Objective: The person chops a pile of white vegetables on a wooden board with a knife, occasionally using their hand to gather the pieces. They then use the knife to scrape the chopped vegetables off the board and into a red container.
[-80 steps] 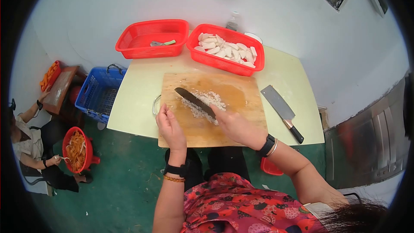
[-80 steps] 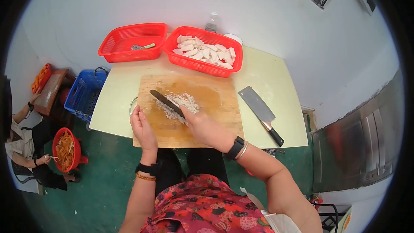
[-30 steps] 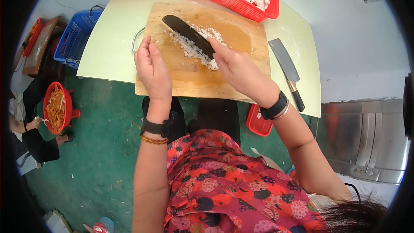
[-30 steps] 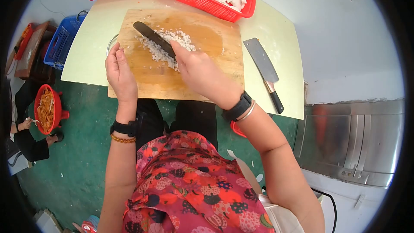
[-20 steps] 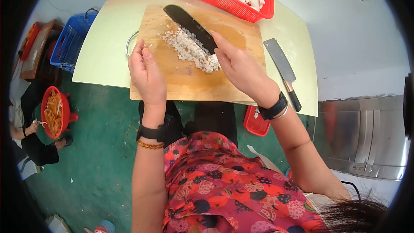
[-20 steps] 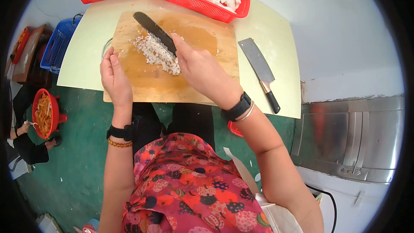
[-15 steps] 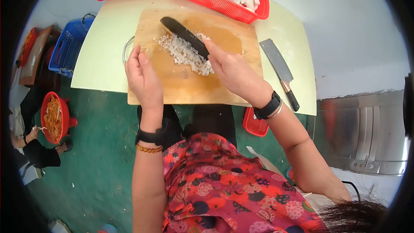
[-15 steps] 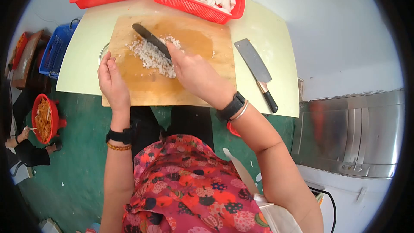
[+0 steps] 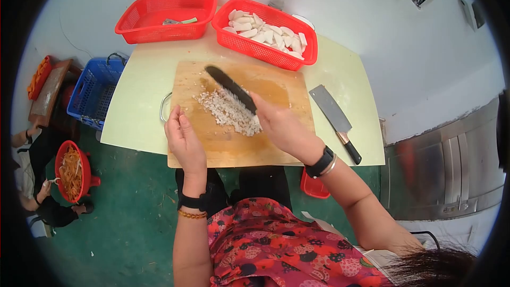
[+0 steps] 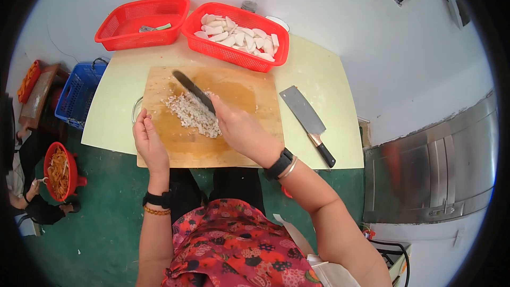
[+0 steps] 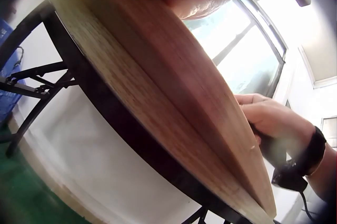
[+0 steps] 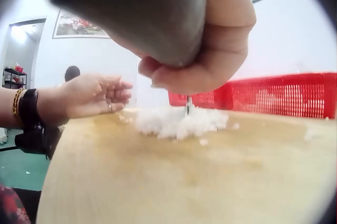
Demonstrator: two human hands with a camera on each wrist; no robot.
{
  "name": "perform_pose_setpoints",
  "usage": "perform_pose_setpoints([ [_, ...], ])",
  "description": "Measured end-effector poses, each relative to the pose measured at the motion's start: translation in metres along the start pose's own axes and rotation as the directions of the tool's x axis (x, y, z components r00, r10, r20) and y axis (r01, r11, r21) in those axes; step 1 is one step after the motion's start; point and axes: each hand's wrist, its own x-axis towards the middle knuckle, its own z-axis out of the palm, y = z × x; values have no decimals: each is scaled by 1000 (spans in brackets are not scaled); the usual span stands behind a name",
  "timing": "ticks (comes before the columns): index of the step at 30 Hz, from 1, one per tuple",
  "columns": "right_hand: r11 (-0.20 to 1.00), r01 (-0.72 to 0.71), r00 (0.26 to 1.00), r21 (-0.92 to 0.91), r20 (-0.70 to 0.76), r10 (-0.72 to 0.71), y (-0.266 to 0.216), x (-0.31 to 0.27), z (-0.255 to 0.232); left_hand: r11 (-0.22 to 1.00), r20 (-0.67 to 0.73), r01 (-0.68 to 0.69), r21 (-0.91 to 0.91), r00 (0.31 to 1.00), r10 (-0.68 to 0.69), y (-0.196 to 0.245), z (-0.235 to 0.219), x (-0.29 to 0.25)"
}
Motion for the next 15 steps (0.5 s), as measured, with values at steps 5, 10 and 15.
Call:
perform_pose_setpoints([
  [5, 993, -76, 997, 89, 23, 75, 0, -1, -6, 1000, -21, 0, -28, 1000, -1, 1, 1, 1],
  [10, 999, -48, 999, 4, 26, 48, 15, -5, 2, 999, -18, -16, -31, 1000, 15, 4, 3, 0],
  [15, 996, -82, 997, 25, -2, 82, 7, -2, -6, 1000, -16, -13, -8, 1000, 13, 0, 1, 2],
])
